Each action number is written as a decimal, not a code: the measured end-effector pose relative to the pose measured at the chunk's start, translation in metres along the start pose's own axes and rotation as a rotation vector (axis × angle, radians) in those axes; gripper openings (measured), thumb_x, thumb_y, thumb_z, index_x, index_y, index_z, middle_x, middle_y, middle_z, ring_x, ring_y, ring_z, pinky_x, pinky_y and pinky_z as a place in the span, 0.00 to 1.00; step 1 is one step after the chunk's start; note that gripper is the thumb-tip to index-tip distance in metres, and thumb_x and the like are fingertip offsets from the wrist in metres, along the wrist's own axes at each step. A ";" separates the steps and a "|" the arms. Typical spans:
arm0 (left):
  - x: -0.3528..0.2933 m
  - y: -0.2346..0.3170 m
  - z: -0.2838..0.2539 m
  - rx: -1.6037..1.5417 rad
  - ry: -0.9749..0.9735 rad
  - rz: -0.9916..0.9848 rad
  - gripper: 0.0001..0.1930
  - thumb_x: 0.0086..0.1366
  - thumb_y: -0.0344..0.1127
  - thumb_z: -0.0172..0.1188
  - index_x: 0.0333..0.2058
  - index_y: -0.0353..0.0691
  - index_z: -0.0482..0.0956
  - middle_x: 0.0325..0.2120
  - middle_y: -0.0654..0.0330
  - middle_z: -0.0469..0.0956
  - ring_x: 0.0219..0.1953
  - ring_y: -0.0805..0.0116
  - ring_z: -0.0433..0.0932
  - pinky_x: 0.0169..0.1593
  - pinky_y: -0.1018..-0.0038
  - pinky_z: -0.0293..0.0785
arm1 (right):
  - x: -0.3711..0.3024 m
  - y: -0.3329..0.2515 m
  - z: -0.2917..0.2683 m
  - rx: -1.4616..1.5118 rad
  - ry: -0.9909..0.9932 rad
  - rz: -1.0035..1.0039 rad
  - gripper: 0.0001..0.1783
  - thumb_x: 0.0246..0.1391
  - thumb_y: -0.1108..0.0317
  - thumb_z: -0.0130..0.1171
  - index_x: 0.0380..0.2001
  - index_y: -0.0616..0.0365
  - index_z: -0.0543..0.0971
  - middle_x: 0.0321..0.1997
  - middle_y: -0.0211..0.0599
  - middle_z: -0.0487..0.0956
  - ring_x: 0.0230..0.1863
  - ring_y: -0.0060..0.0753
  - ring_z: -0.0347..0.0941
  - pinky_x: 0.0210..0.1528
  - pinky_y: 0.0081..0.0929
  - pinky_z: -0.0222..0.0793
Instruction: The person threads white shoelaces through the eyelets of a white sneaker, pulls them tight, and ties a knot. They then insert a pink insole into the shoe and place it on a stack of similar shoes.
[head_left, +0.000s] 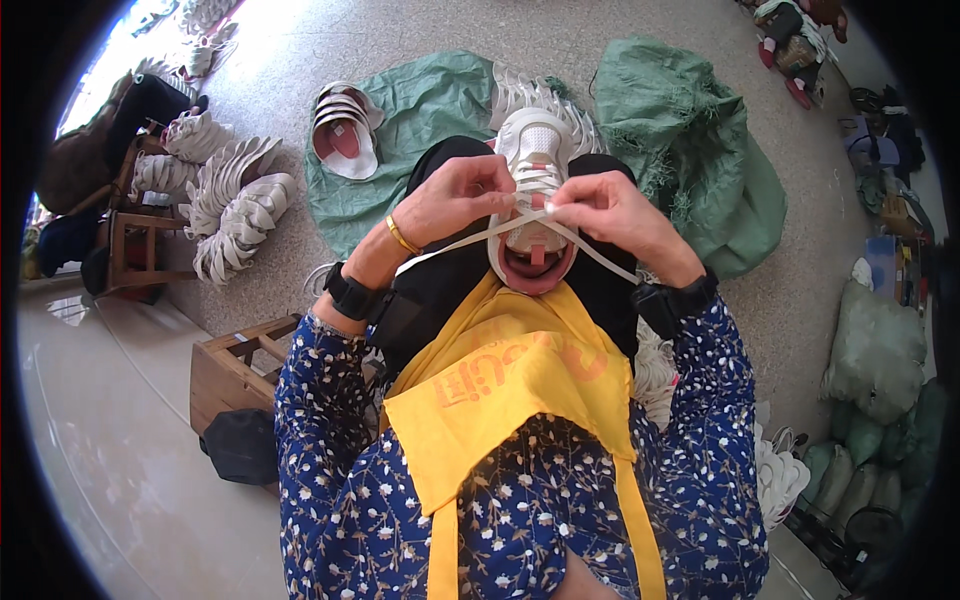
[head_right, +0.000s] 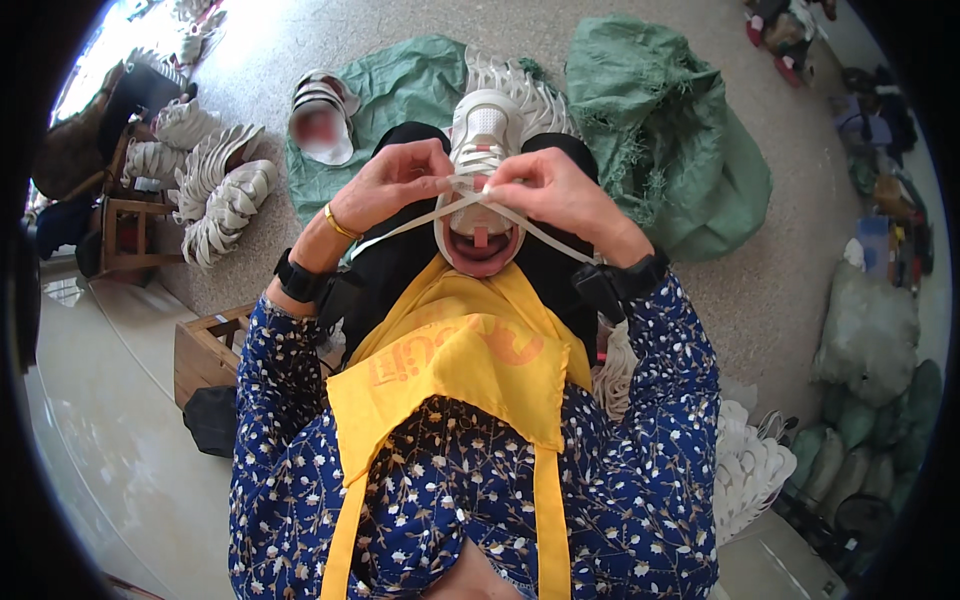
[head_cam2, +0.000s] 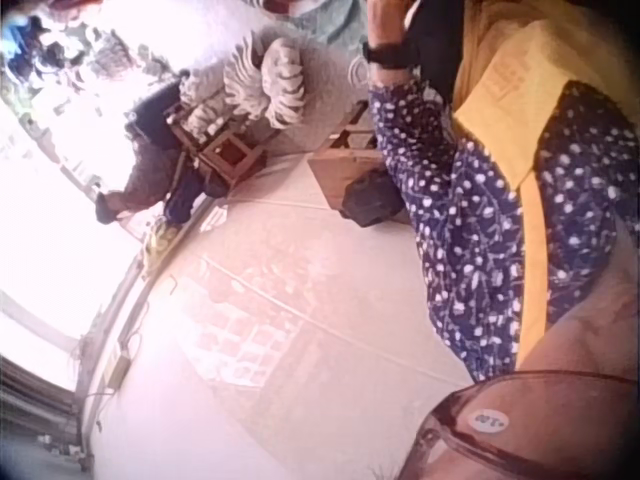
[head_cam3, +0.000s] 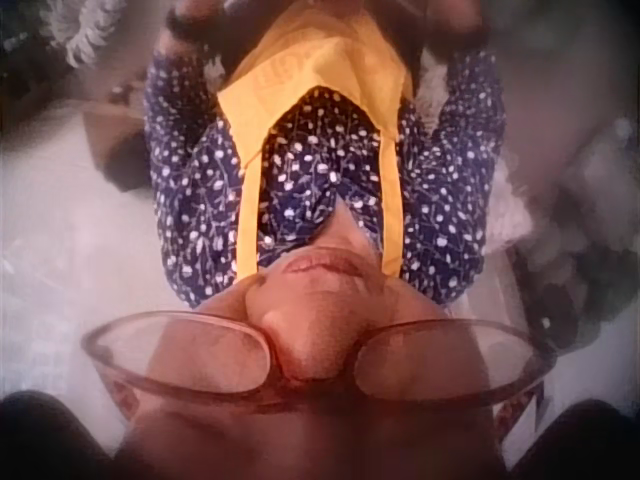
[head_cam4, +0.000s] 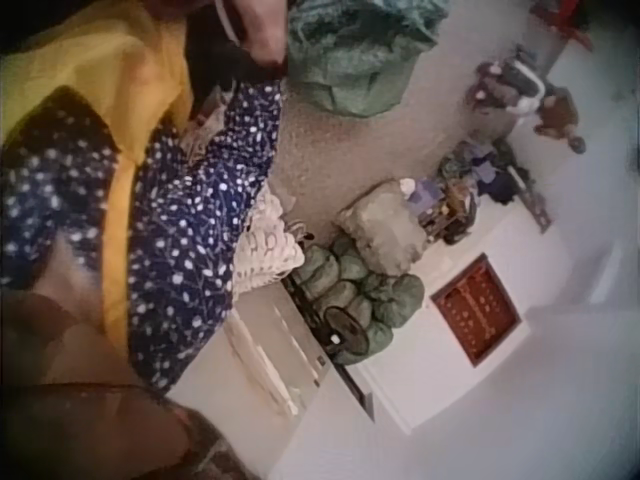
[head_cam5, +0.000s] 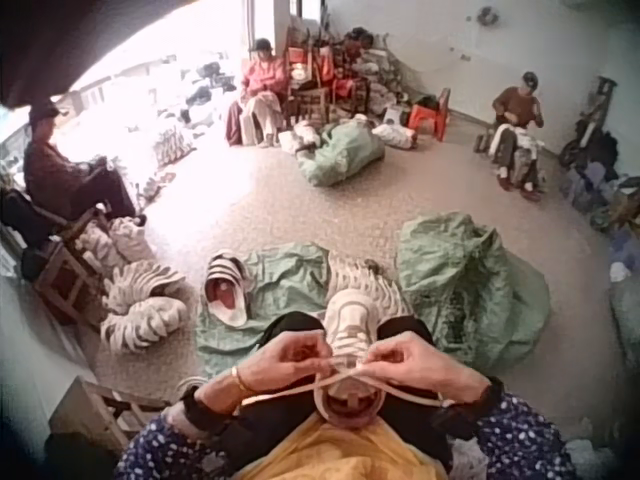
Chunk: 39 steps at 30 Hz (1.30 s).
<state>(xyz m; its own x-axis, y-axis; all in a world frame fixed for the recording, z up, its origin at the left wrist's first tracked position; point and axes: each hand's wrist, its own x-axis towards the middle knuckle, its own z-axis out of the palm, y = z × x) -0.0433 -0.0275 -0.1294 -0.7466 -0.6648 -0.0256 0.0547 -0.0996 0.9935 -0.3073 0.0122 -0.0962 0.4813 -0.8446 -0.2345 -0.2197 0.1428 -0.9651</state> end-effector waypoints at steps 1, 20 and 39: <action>0.001 -0.001 -0.002 -0.020 0.009 -0.008 0.05 0.70 0.31 0.61 0.35 0.38 0.74 0.32 0.70 0.75 0.37 0.83 0.73 0.45 0.82 0.72 | -0.001 -0.002 -0.006 0.060 -0.006 0.042 0.08 0.64 0.68 0.60 0.33 0.61 0.82 0.28 0.23 0.79 0.20 0.08 0.64 0.22 0.13 0.57; -0.051 0.000 0.037 0.635 0.491 0.221 0.16 0.55 0.23 0.68 0.37 0.32 0.69 0.34 0.54 0.70 0.36 0.57 0.77 0.39 0.69 0.80 | -0.052 0.023 -0.015 -0.137 0.362 0.120 0.04 0.58 0.73 0.65 0.33 0.60 0.79 0.31 0.29 0.84 0.17 0.10 0.68 0.17 0.14 0.62; -0.054 0.019 0.032 1.155 0.426 0.338 0.06 0.61 0.25 0.63 0.31 0.37 0.73 0.27 0.54 0.70 0.32 0.52 0.74 0.35 0.62 0.71 | -0.080 0.005 0.013 -0.784 0.651 -0.284 0.04 0.57 0.75 0.63 0.36 0.60 0.81 0.32 0.42 0.79 0.33 0.48 0.78 0.35 0.37 0.73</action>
<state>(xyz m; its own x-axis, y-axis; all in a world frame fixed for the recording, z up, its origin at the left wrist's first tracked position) -0.0231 0.0300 -0.1060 -0.5255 -0.7363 0.4263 -0.5666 0.6767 0.4702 -0.3357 0.0877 -0.0834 0.1041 -0.9417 0.3201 -0.7690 -0.2803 -0.5746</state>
